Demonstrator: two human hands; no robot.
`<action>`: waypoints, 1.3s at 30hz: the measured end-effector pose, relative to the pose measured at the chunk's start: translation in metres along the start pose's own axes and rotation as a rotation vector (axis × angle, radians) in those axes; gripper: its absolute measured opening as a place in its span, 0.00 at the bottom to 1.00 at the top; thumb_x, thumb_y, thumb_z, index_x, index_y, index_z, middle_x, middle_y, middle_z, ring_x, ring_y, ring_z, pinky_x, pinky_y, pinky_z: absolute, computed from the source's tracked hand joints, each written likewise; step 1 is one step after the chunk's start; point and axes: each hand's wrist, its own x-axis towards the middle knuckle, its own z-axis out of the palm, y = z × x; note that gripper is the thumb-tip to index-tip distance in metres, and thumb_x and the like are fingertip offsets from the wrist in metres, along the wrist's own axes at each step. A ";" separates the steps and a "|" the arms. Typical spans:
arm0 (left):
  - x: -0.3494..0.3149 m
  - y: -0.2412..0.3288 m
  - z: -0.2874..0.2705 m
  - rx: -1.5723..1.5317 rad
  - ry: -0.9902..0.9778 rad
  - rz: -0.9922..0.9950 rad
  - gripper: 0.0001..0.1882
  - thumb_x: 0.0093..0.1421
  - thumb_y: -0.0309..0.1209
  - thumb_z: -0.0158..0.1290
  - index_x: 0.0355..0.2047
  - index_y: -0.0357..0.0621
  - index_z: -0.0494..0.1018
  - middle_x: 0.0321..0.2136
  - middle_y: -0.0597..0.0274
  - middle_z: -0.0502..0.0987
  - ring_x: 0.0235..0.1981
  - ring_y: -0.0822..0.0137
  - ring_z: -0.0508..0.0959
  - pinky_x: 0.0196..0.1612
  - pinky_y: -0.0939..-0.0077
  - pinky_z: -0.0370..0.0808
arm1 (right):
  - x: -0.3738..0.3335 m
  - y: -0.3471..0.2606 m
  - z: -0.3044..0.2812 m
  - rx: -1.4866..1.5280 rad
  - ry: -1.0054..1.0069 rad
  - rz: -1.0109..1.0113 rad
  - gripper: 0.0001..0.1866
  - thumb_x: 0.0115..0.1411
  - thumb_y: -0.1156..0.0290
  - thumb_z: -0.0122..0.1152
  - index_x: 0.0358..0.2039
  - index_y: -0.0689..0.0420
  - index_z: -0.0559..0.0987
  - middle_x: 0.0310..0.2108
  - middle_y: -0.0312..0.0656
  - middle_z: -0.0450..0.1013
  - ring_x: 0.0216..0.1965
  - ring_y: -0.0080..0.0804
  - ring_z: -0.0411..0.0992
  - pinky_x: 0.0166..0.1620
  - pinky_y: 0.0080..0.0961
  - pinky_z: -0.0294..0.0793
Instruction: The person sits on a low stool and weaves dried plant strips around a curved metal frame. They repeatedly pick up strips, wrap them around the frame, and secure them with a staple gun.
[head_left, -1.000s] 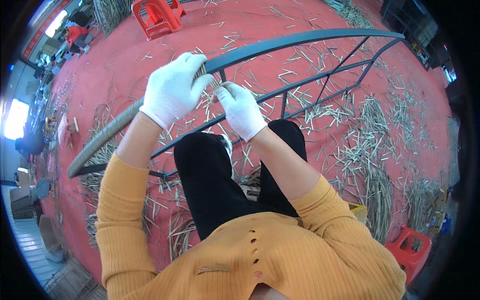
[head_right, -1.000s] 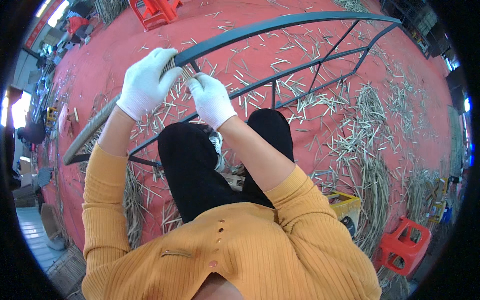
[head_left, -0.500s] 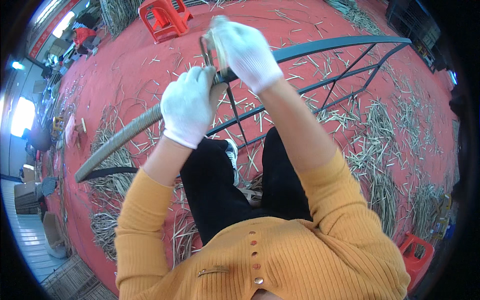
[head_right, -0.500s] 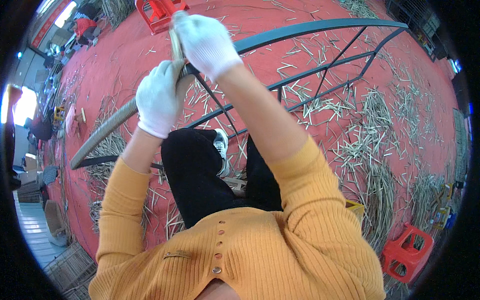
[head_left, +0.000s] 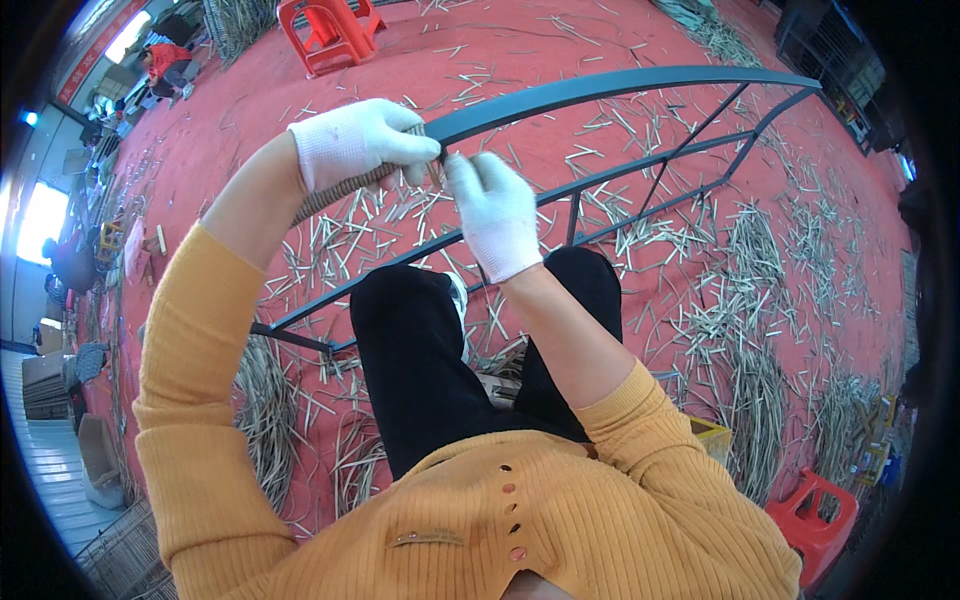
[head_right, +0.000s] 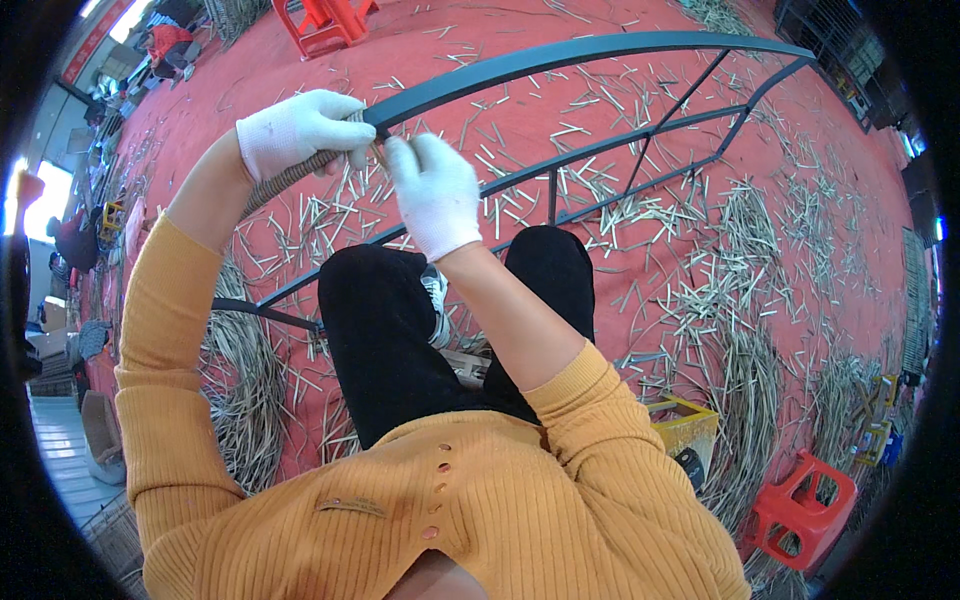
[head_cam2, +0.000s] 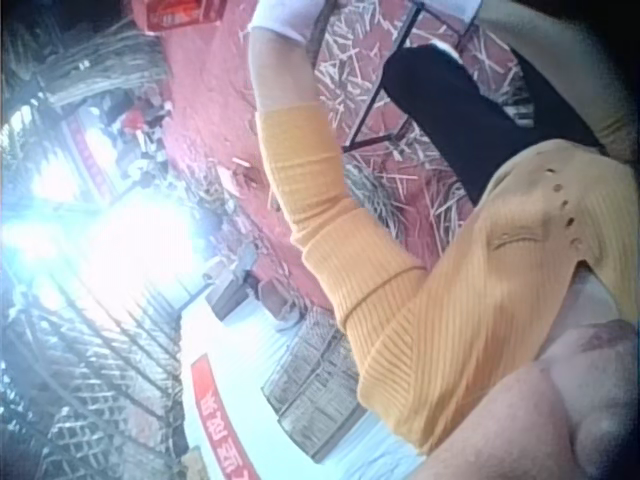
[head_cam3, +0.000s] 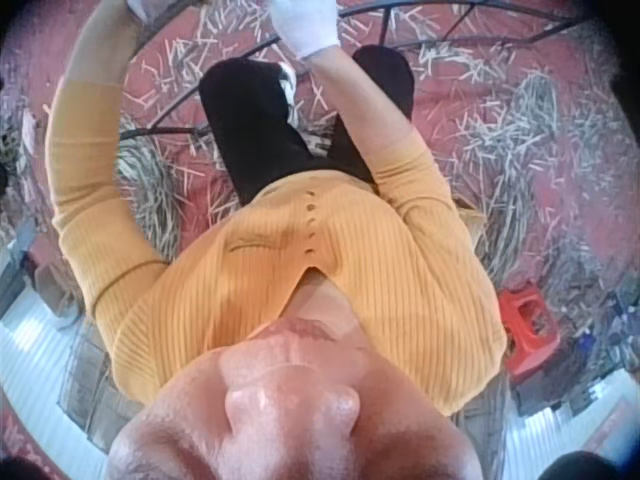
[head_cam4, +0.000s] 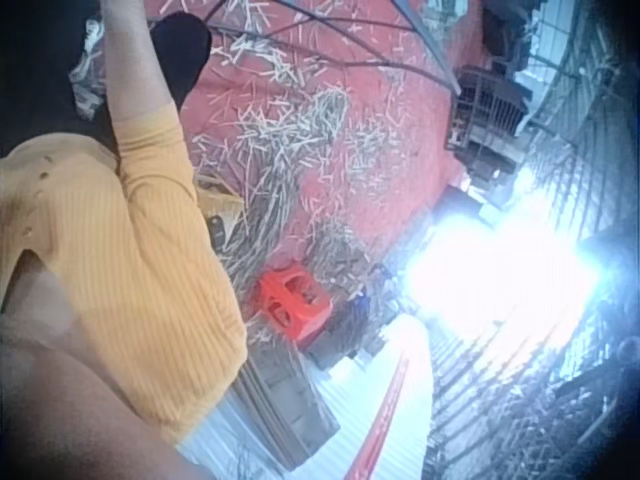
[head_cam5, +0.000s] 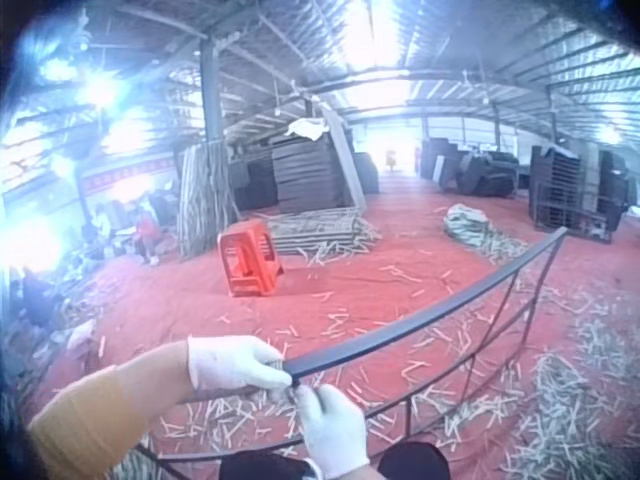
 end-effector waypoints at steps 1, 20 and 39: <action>-0.001 0.000 0.000 0.033 0.005 -0.003 0.15 0.67 0.39 0.55 0.37 0.36 0.78 0.27 0.62 0.81 0.22 0.75 0.77 0.27 0.80 0.75 | 0.000 0.002 -0.002 -0.049 0.063 -0.011 0.18 0.69 0.59 0.55 0.34 0.63 0.81 0.25 0.54 0.75 0.30 0.48 0.77 0.37 0.39 0.74; -0.015 -0.029 0.061 1.150 0.859 0.400 0.20 0.65 0.38 0.56 0.56 0.51 0.72 0.37 0.60 0.77 0.33 0.60 0.82 0.34 0.63 0.80 | -0.002 -0.006 -0.004 0.647 -0.456 0.289 0.15 0.72 0.66 0.53 0.38 0.66 0.80 0.34 0.39 0.78 0.37 0.24 0.75 0.47 0.24 0.73; -0.025 -0.053 0.067 0.904 1.132 0.510 0.22 0.56 0.43 0.63 0.50 0.52 0.79 0.38 0.68 0.82 0.30 0.63 0.80 0.32 0.66 0.74 | 0.062 -0.090 -0.003 0.011 -0.367 -0.585 0.18 0.73 0.64 0.53 0.42 0.68 0.82 0.38 0.45 0.83 0.40 0.29 0.80 0.47 0.24 0.77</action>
